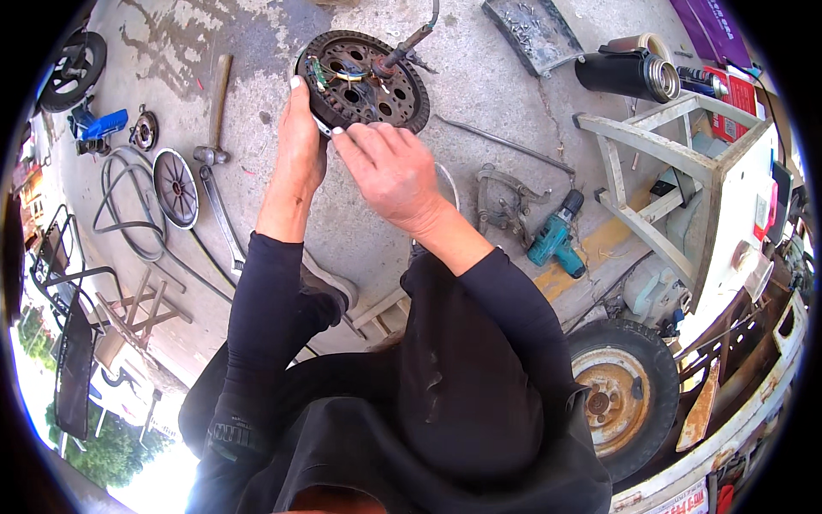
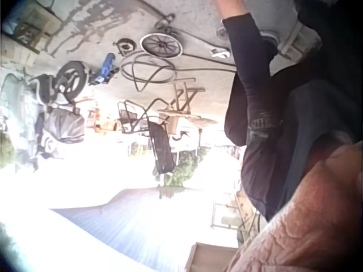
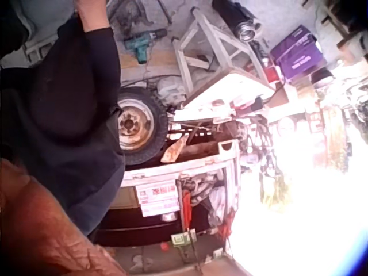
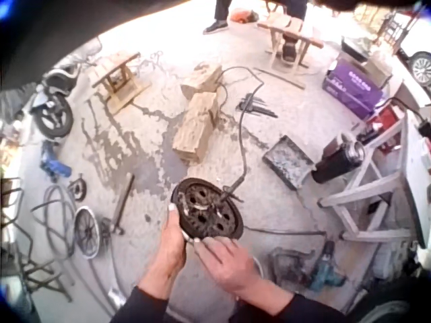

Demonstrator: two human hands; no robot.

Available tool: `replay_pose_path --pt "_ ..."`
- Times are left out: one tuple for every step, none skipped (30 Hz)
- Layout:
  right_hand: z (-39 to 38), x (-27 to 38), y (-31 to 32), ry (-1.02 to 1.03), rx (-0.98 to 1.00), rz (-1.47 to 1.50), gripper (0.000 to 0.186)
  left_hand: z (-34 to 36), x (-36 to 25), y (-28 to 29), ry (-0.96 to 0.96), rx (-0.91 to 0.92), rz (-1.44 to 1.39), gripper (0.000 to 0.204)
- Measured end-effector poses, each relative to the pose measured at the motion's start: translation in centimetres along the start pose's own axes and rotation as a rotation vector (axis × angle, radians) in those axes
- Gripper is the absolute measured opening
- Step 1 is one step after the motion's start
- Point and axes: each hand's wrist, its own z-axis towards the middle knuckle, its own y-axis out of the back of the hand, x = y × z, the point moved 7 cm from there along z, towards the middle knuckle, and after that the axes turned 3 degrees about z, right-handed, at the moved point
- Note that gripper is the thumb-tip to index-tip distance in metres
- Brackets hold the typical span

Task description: The person removes a tire from a wheel hub, then uses a hammer and chisel to drive out pins from the hub assembly. The person repeatedly strikes the pins and removes them one by one.

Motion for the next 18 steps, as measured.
replay_pose_path --pt "-0.1 -1.4 0.6 -0.089 -0.042 0.046 0.034 0.1 0.4 0.5 -0.012 -0.005 0.026 0.067" --pt "-0.2 -2.7 1.5 -0.138 -0.142 0.095 0.035 0.3 0.8 1.2 0.004 -0.027 -0.004 0.067" --pt "-0.4 -5.4 0.9 -0.365 -0.067 0.127 0.038 0.4 1.1 1.8 0.015 -0.038 -0.032 0.067" --pt "-0.5 -8.0 0.6 -0.523 -0.059 0.162 0.041 0.4 1.3 2.2 0.014 -0.034 -0.055 0.067" --pt "-0.4 -10.9 -0.8 -0.676 0.037 0.315 0.043 0.4 1.6 2.5 0.027 -0.027 -0.09 0.065" --pt "-0.6 -13.3 -2.2 -0.82 0.123 0.463 0.045 0.3 2.0 2.7 0.056 -0.038 -0.124 0.064" --pt "-0.4 -14.4 -2.6 -0.813 0.12 0.551 0.044 0.1 2.4 2.9 0.08 -0.04 -0.16 0.063" --pt "-0.1 -15.4 -3.1 -0.815 0.116 0.629 0.043 0.0 2.8 3.1 0.106 -0.069 -0.201 0.063" --pt "0.1 -16.1 -3.6 -0.825 0.122 0.702 0.042 -0.2 2.9 2.9 0.083 -0.038 -0.202 0.06" --pt "0.5 -16.1 -3.9 -0.762 0.133 0.71 0.042 -0.3 3.3 3.0 0.108 -0.052 -0.223 0.06" --pt "0.8 -15.7 -4.3 -0.712 0.15 0.715 0.042 -0.5 3.6 3.1 0.122 -0.059 -0.238 0.061" --pt "1.1 -15.3 -4.4 -0.666 0.137 0.712 0.043 -0.5 3.7 3.0 0.117 -0.052 -0.249 0.061" --pt "1.3 -14.5 -5.0 -0.642 0.172 0.685 0.04 -0.5 3.5 2.9 0.085 -0.026 -0.245 0.063" --pt "1.5 -13.9 -5.6 -0.655 0.198 0.726 0.038 -0.5 3.6 2.9 0.1 -0.029 -0.25 0.063" --pt "1.7 -13.4 -6.1 -0.672 0.215 0.757 0.036 -0.4 3.6 2.9 0.103 -0.023 -0.251 0.063" --pt "2.0 -12.7 -6.6 -0.657 0.255 0.801 0.035 -0.3 3.6 3.0 0.11 -0.032 -0.261 0.063" --pt "2.1 -12.7 -6.5 -0.682 0.224 0.785 0.032 -0.3 3.6 2.9 0.103 -0.004 -0.239 0.064" --pt "2.4 -12.5 -6.4 -0.675 0.217 0.779 0.029 -0.3 3.6 3.0 0.103 0.01 -0.23 0.064"
